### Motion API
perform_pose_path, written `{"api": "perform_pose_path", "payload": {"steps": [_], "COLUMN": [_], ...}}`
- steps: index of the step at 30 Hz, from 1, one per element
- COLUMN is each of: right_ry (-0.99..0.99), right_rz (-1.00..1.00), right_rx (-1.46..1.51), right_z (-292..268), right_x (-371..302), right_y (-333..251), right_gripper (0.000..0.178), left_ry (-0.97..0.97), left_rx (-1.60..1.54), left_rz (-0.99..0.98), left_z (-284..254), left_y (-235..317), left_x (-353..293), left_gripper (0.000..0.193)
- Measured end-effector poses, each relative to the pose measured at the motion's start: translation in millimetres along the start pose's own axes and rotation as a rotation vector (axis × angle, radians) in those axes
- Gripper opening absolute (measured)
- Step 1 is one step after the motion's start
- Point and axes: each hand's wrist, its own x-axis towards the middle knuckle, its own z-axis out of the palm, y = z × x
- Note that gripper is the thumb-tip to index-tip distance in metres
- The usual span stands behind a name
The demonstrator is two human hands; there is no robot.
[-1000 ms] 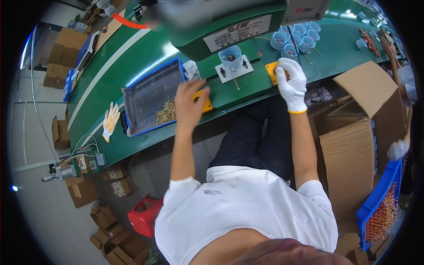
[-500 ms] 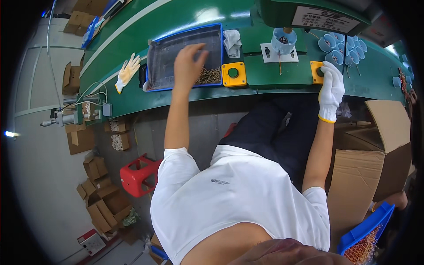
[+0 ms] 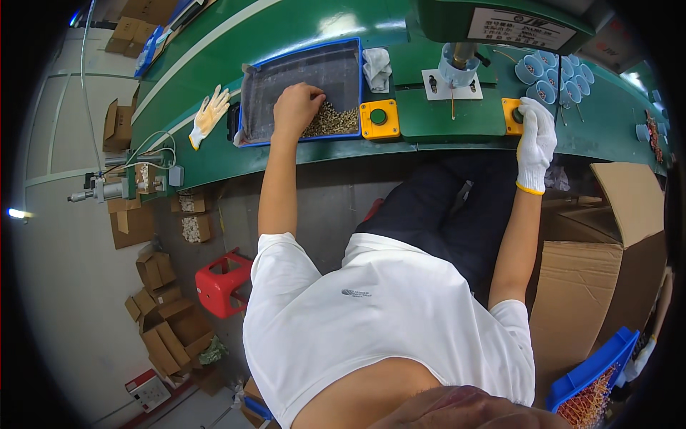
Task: Assembling small electronic components using a manual press machine on a production line.
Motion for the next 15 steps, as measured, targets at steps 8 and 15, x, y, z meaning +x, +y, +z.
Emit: {"api": "perform_pose_path", "payload": {"steps": [8, 15], "right_ry": [-0.006, -0.001], "right_rz": [0.028, 0.026], "right_rx": [0.016, 0.055], "right_z": [-2.0, -1.4], "right_x": [-0.6, -1.2], "right_y": [-1.0, 0.9], "right_gripper": [0.019, 0.019], "left_ry": [-0.03, -0.009], "left_rx": [-0.058, -0.11], "left_rz": [0.065, 0.12], "left_z": [4.3, 6.0], "left_y": [-0.1, 5.6], "left_x": [2.6, 8.2], "left_gripper": [0.02, 0.019]}}
